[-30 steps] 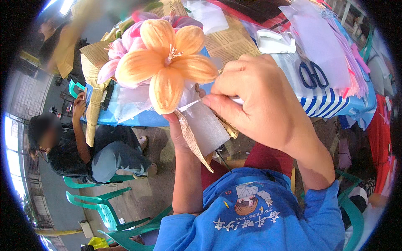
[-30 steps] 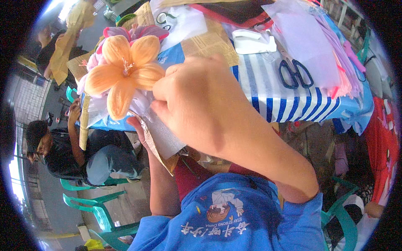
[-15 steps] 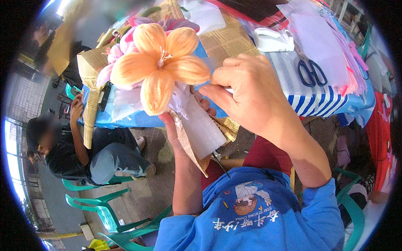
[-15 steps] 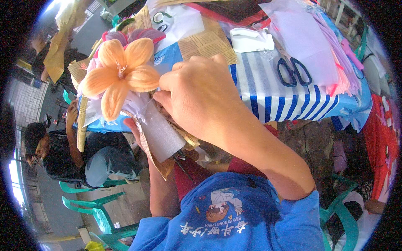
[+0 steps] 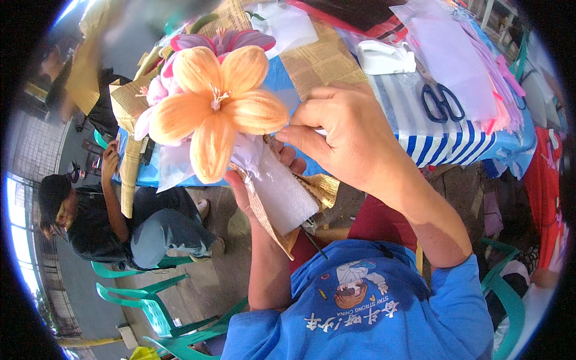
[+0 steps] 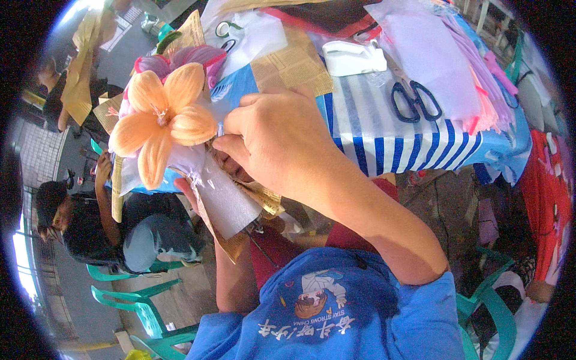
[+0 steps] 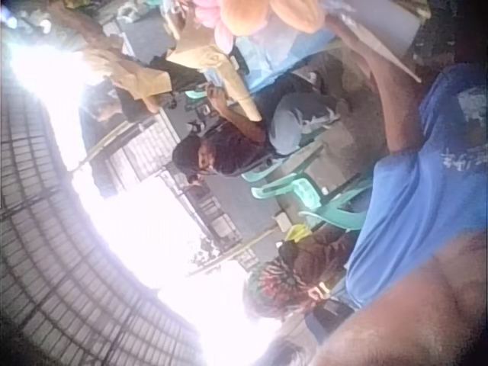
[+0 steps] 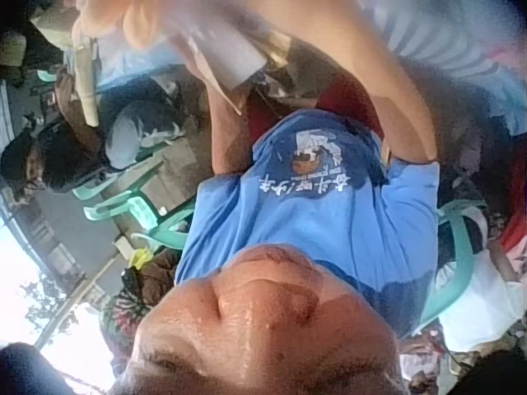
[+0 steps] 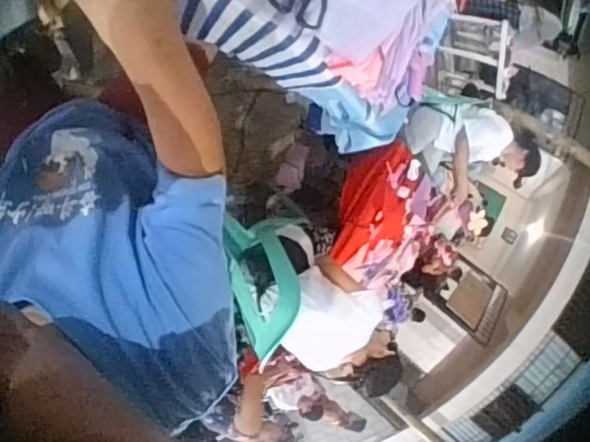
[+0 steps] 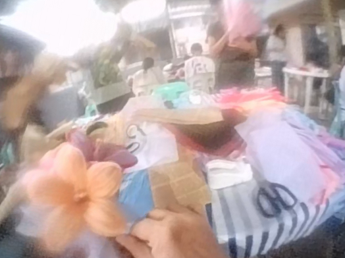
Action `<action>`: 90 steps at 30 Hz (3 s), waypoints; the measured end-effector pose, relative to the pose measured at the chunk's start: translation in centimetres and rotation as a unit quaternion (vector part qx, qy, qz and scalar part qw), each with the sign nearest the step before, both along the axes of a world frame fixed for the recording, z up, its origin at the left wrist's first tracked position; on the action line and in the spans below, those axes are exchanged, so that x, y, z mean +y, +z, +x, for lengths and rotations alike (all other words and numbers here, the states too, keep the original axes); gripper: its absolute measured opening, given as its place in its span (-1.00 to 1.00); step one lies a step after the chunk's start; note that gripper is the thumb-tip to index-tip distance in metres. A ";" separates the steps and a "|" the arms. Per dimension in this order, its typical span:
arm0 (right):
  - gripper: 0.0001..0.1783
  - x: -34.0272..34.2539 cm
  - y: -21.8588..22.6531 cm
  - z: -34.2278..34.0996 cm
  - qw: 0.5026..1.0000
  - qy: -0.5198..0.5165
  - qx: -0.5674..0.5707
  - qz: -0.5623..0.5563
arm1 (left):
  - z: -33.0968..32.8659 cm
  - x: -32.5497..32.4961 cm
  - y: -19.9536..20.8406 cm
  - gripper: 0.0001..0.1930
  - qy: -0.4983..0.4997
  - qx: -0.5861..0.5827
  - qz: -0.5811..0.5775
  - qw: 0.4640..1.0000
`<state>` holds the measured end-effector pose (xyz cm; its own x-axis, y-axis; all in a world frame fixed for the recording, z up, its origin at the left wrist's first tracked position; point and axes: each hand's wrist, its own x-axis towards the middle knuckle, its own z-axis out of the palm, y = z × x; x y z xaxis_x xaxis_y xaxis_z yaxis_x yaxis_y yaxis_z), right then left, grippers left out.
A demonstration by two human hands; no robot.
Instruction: The person wraps a bouquet of fabric flowers with brown textured paper by hand. They secure the paper base with tape and trim the excess paper using scissors.
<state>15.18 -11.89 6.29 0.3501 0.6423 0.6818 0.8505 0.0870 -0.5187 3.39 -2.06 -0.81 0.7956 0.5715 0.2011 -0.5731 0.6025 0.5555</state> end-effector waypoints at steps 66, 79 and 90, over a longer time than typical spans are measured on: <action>-0.72 0.1 -4.3 2.0 0.807 0.261 0.530 -0.014 | 1.1 1.2 -0.7 -0.39 -0.128 0.024 -0.016 0.991; -0.75 4.2 3.1 3.1 0.885 0.242 0.348 0.194 | 4.7 8.2 6.8 -0.41 0.112 0.006 0.313 0.943; -0.74 6.0 10.7 2.9 0.861 0.256 0.405 0.168 | 3.5 5.2 16.6 -0.66 0.063 0.013 0.256 0.965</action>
